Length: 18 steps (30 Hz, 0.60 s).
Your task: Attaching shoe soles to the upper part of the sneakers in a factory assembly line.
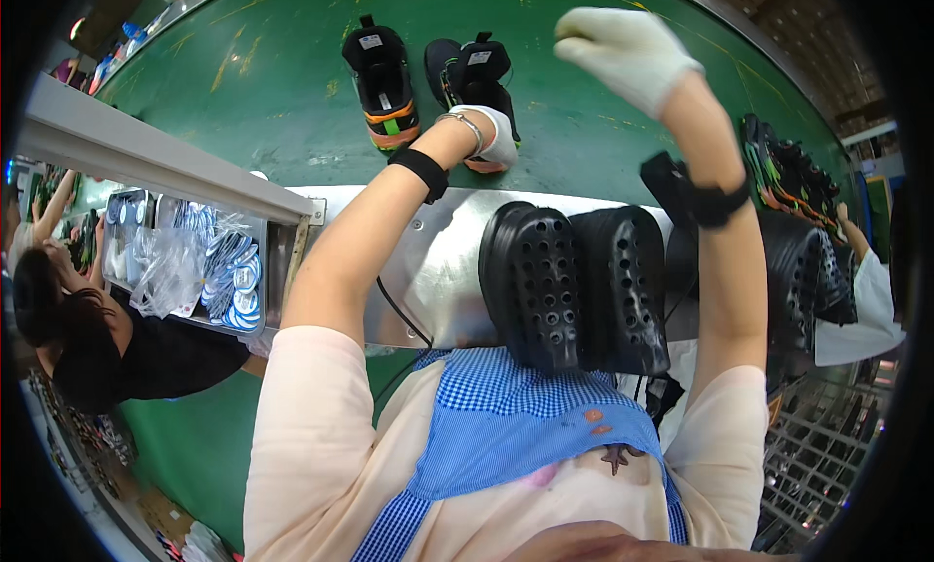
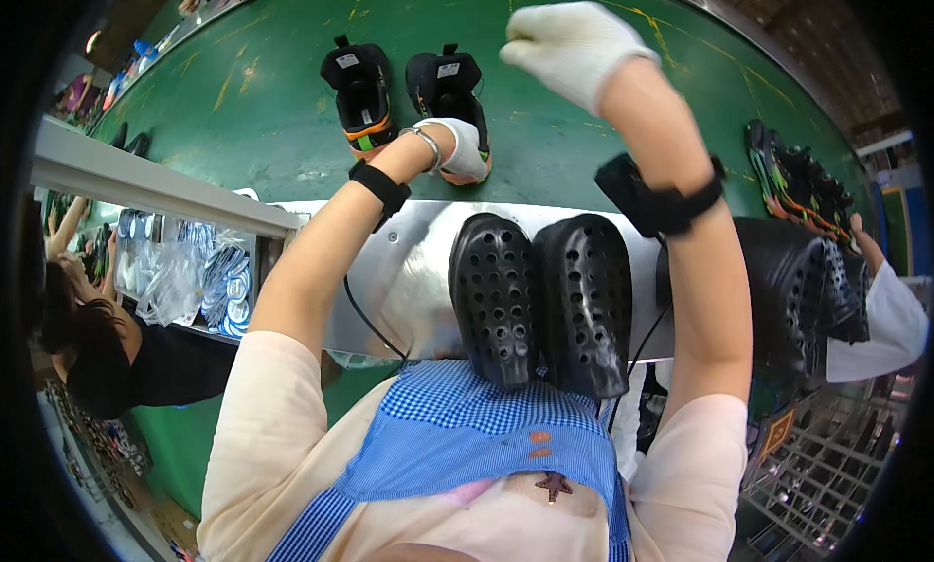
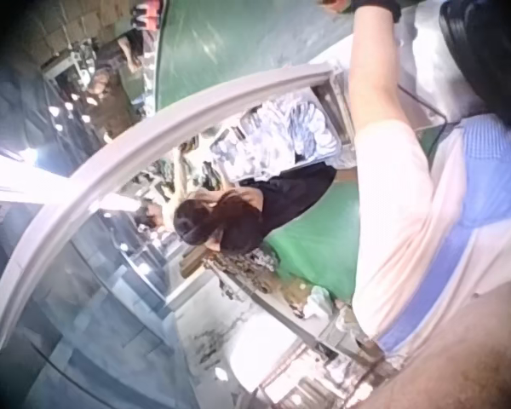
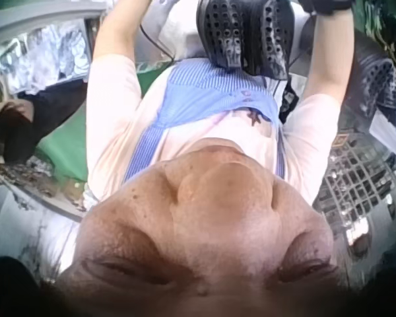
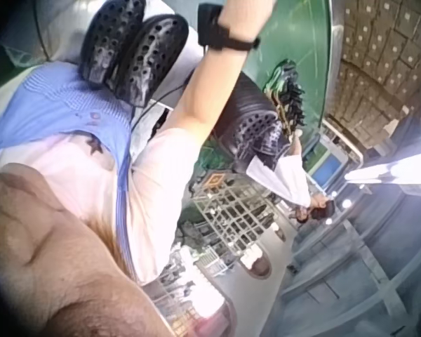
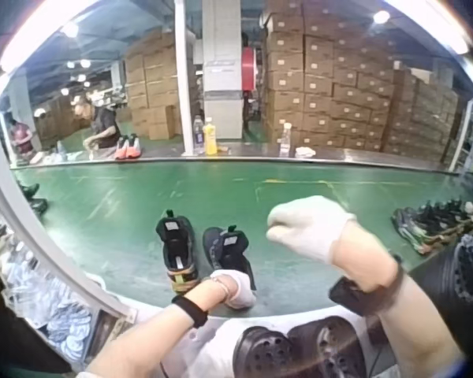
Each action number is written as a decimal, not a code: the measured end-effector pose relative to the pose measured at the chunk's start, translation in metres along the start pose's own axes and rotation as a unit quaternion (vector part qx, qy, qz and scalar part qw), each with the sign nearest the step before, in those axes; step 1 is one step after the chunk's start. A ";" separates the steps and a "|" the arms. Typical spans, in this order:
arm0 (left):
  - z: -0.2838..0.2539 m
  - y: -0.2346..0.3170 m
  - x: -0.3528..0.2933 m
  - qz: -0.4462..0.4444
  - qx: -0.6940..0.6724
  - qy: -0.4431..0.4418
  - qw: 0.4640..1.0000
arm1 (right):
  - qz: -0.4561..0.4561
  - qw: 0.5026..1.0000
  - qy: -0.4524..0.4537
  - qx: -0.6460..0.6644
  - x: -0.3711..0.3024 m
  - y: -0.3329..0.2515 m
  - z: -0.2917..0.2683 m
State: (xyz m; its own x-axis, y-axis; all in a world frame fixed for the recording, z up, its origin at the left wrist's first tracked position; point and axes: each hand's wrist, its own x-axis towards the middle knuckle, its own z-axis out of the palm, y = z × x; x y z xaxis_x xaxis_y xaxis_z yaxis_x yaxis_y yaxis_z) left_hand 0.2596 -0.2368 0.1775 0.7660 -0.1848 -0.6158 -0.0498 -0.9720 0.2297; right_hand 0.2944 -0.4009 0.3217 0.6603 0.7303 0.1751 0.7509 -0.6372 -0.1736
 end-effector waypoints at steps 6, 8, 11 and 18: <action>-0.005 0.001 -0.008 0.003 0.021 0.061 0.998 | 0.128 0.965 0.226 0.038 -0.161 -0.058 -0.072; -0.006 -0.001 -0.008 0.001 0.029 0.041 0.999 | 0.177 0.953 0.238 0.059 -0.203 -0.065 -0.068; -0.004 -0.017 -0.009 -0.009 -0.010 -0.022 1.000 | 0.220 0.953 0.190 0.085 -0.244 -0.058 -0.040; -0.014 -0.006 -0.018 -0.012 0.048 0.005 0.999 | 0.316 0.944 0.094 -0.007 -0.321 -0.013 0.041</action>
State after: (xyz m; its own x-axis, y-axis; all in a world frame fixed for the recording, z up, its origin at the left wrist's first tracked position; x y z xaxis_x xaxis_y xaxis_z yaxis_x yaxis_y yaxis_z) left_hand 0.2555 -0.2253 0.1978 0.7737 -0.1605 -0.6129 -0.0922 -0.9856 0.1416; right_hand 0.0727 -0.6169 0.2278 0.9665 0.1465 0.2106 0.2046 -0.9353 -0.2886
